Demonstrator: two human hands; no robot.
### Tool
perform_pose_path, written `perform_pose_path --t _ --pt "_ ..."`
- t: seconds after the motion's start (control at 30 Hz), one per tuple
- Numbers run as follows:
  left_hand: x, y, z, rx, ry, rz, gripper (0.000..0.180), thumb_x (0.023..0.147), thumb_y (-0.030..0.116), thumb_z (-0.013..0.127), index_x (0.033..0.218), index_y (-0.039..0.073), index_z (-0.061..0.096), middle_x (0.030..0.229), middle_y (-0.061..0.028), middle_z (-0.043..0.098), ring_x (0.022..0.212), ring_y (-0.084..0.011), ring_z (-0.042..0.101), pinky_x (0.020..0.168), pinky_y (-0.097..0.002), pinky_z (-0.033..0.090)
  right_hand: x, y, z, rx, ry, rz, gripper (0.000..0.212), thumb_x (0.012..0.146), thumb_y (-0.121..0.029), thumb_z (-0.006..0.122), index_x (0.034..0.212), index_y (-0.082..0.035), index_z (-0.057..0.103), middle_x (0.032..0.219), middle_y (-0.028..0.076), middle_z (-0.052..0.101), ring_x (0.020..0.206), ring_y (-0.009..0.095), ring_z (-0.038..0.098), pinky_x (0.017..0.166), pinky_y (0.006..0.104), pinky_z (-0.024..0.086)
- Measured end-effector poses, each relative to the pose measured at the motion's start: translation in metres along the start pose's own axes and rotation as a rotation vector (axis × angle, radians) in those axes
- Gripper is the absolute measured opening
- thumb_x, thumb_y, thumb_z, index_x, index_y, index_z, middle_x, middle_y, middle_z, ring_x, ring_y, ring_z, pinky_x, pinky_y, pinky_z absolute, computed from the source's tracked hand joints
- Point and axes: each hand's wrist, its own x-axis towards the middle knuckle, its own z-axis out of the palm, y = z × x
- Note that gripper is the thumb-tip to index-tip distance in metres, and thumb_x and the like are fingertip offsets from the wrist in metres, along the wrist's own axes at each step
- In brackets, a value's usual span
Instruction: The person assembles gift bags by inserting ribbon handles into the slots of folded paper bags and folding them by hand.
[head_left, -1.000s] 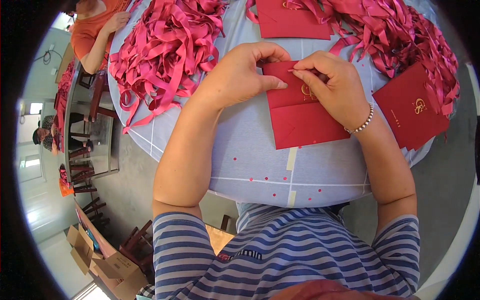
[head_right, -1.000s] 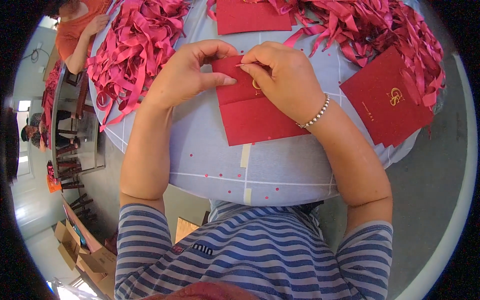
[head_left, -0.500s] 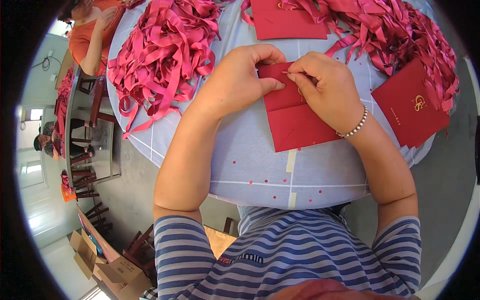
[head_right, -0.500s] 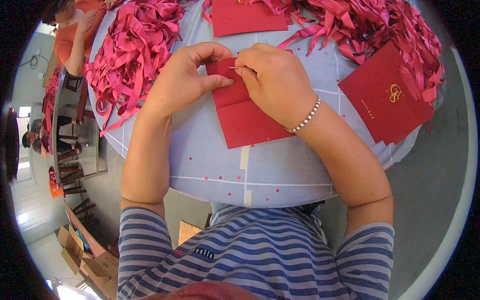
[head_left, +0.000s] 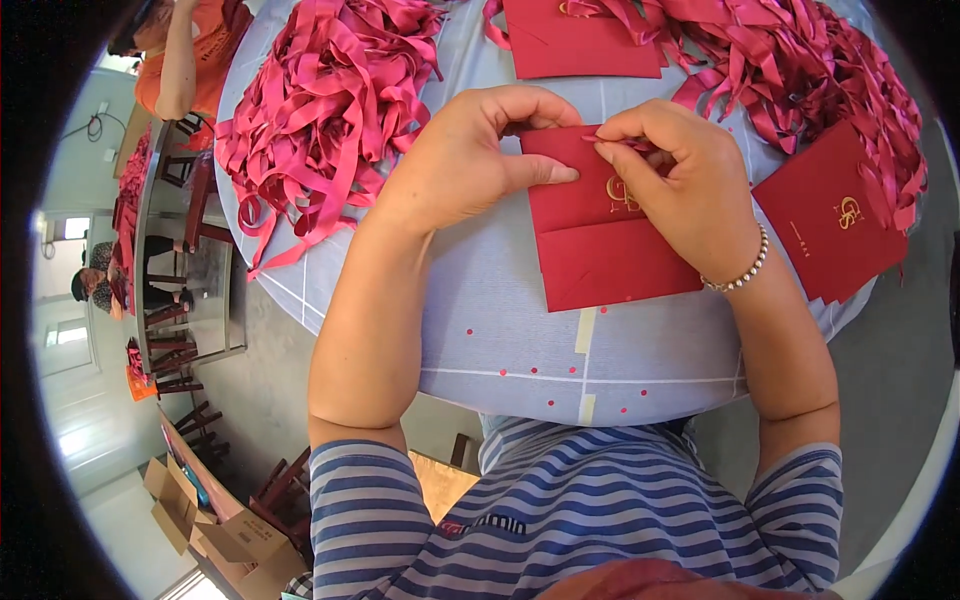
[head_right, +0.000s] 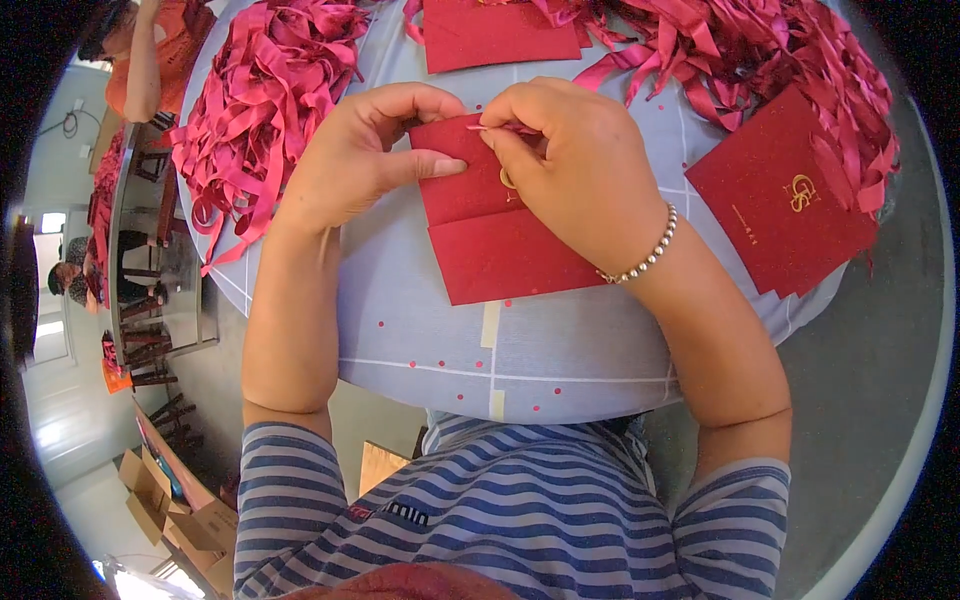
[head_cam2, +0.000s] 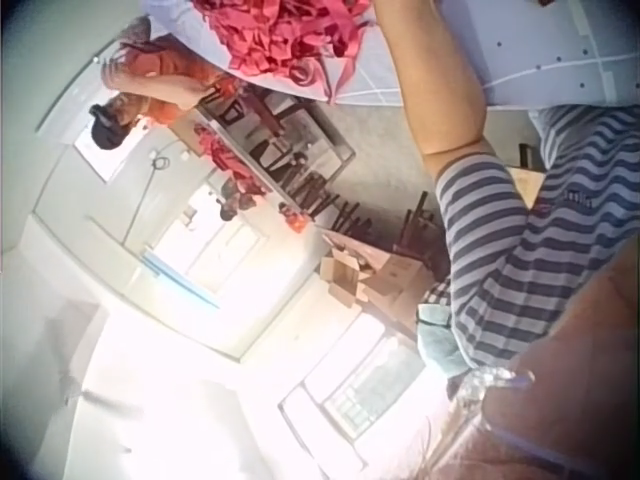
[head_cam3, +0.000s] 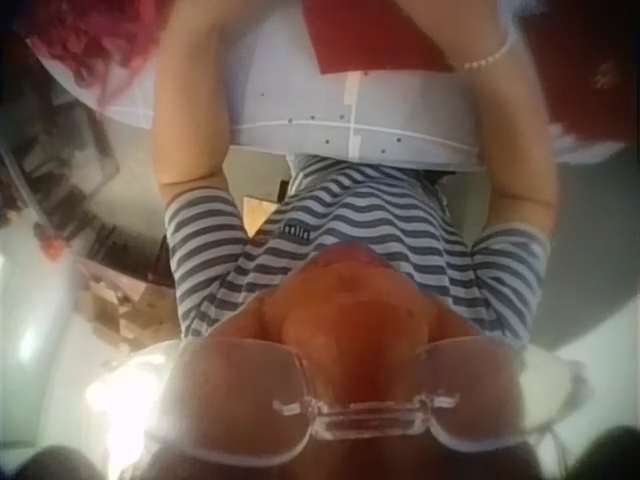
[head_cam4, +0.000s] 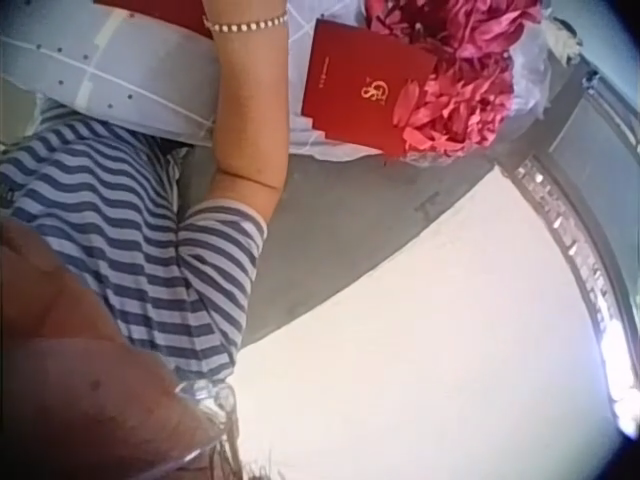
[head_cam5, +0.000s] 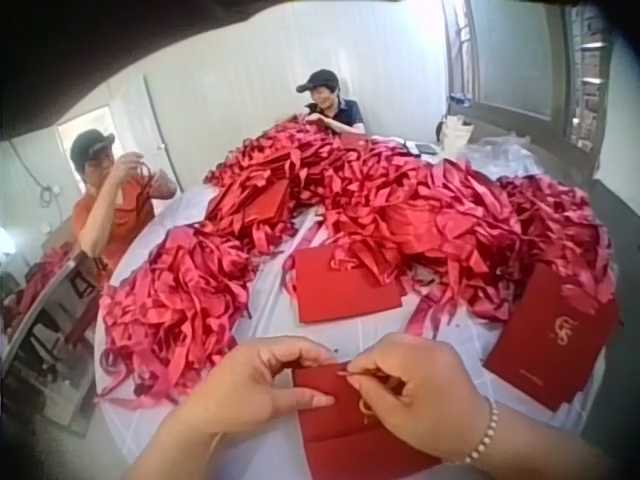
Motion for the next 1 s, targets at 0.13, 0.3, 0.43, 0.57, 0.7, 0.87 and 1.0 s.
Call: perform_pose_path --t 0.13,0.3,0.43,0.57,0.7,0.87,1.0 --pt "-0.001 0.003 -0.002 -0.028 -0.005 -0.041 0.039 0.072 -0.011 0.074 0.109 0.0 0.065 0.106 -0.0032 0.065 0.101 -0.013 0.059 0.091 -0.0278 0.05 -0.001 -0.002 -0.001 -0.005 0.001 -0.051 0.004 0.083 -0.001 0.067 0.086 -0.001 0.065 0.071 0.009 0.061 0.057 0.018 0.062 0.051 0.0292 0.046" --pt "0.001 0.001 -0.002 0.001 -0.006 -0.023 0.041 0.072 -0.012 0.075 0.11 -0.001 0.065 0.107 -0.0038 0.065 0.103 -0.0139 0.059 0.093 -0.0282 0.049 0.0 0.0 -0.004 -0.03 -0.02 -0.078 0.004 0.083 -0.001 0.067 0.086 -0.001 0.065 0.073 0.009 0.061 0.058 0.019 0.061 0.052 0.0306 0.046" --pt "-0.002 0.003 0.001 -0.012 0.01 -0.036 0.04 0.072 -0.011 0.075 0.109 -0.001 0.065 0.107 -0.004 0.066 0.103 -0.0139 0.058 0.094 -0.0287 0.048 -0.002 0.002 -0.001 -0.033 -0.034 -0.071 0.004 0.082 -0.001 0.066 0.086 -0.001 0.065 0.075 0.011 0.061 0.063 0.025 0.062 0.056 0.0338 0.047" --pt "-0.002 0.003 0.005 0.116 0.033 0.018 0.038 0.072 -0.007 0.076 0.108 -0.001 0.065 0.106 -0.0037 0.066 0.102 -0.0133 0.059 0.094 -0.0284 0.047 -0.002 0.005 0.001 -0.101 -0.024 -0.14 0.005 0.081 -0.001 0.066 0.085 -0.002 0.064 0.077 0.012 0.061 0.068 0.029 0.061 0.06 0.0362 0.048" --pt "-0.003 0.005 0.009 0.209 0.062 0.03 0.036 0.072 -0.005 0.077 0.107 -0.001 0.065 0.103 -0.0023 0.066 0.097 -0.012 0.059 0.09 -0.0273 0.047 -0.002 0.003 0.005 -0.138 -0.022 -0.153 0.004 0.081 -0.003 0.065 0.084 -0.002 0.064 0.078 0.012 0.061 0.07 0.031 0.061 0.061 0.0385 0.049" --pt "-0.003 0.009 0.012 0.266 0.084 0.063 0.034 0.072 -0.004 0.076 0.104 -0.001 0.065 0.094 -0.0007 0.066 0.088 -0.0098 0.058 0.085 -0.0262 0.048 -0.002 -0.005 0.006 -0.273 -0.021 -0.16 0.003 0.08 -0.003 0.063 0.082 -0.003 0.063 0.079 0.012 0.06 0.071 0.032 0.061 0.062 0.0402 0.049" --pt "-0.004 0.011 0.015 0.285 0.11 0.063 0.03 0.071 -0.005 0.074 0.099 -0.001 0.064 0.088 -0.0004 0.065 0.082 -0.0088 0.057 0.08 -0.0253 0.048 -0.004 -0.005 0.01 -0.333 -0.002 -0.237 0.002 0.079 -0.002 0.062 0.08 -0.004 0.062 0.078 0.012 0.059 0.071 0.033 0.06 0.063 0.042 0.049"
